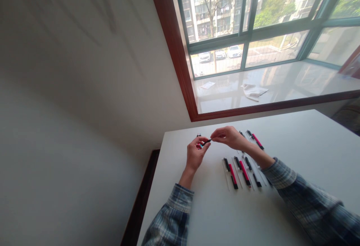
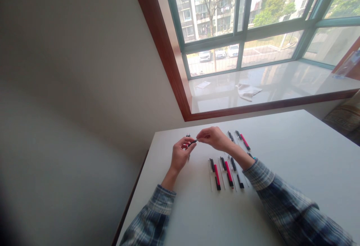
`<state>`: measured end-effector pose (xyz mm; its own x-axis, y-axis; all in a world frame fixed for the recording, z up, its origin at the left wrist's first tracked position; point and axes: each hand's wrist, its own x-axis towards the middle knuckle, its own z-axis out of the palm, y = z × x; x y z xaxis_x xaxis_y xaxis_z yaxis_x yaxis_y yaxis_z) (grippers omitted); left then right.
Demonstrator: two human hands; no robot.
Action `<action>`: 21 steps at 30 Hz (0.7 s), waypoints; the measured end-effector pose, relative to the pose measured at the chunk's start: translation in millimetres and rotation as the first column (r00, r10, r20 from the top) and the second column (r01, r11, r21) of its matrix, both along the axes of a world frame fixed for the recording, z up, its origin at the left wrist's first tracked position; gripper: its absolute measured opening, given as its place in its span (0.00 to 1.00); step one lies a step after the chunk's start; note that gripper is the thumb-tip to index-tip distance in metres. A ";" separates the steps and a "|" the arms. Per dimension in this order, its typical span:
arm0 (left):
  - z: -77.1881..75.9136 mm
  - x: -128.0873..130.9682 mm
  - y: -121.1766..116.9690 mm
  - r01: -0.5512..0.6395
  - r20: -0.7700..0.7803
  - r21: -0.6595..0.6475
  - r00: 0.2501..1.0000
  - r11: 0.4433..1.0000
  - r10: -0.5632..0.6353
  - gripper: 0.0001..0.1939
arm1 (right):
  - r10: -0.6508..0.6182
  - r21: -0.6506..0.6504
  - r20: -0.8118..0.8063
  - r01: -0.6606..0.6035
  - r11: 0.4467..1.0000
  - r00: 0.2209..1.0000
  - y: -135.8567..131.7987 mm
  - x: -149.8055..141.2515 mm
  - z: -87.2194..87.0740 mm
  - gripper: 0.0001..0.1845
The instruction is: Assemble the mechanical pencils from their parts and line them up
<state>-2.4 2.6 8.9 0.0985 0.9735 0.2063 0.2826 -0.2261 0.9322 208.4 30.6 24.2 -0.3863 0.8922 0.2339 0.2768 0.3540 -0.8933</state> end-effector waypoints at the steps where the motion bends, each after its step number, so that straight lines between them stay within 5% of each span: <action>1: 0.3 0.0 -0.2 -0.001 -0.003 0.001 1.000 1.000 0.001 0.09 | -0.010 0.017 0.030 0.010 1.000 1.000 -0.3 0.2 1.0 0.12; 10: 1.5 0.4 -0.3 0.000 -0.044 0.023 0.999 1.000 0.001 0.08 | -0.037 0.124 0.308 -0.002 0.992 0.951 -7.4 -1.8 13.4 0.20; 21: 3.2 0.3 -1.5 0.001 -0.039 0.024 0.999 1.000 0.000 0.08 | -0.005 0.122 0.225 -0.023 0.992 0.974 -8.8 1.6 17.1 0.09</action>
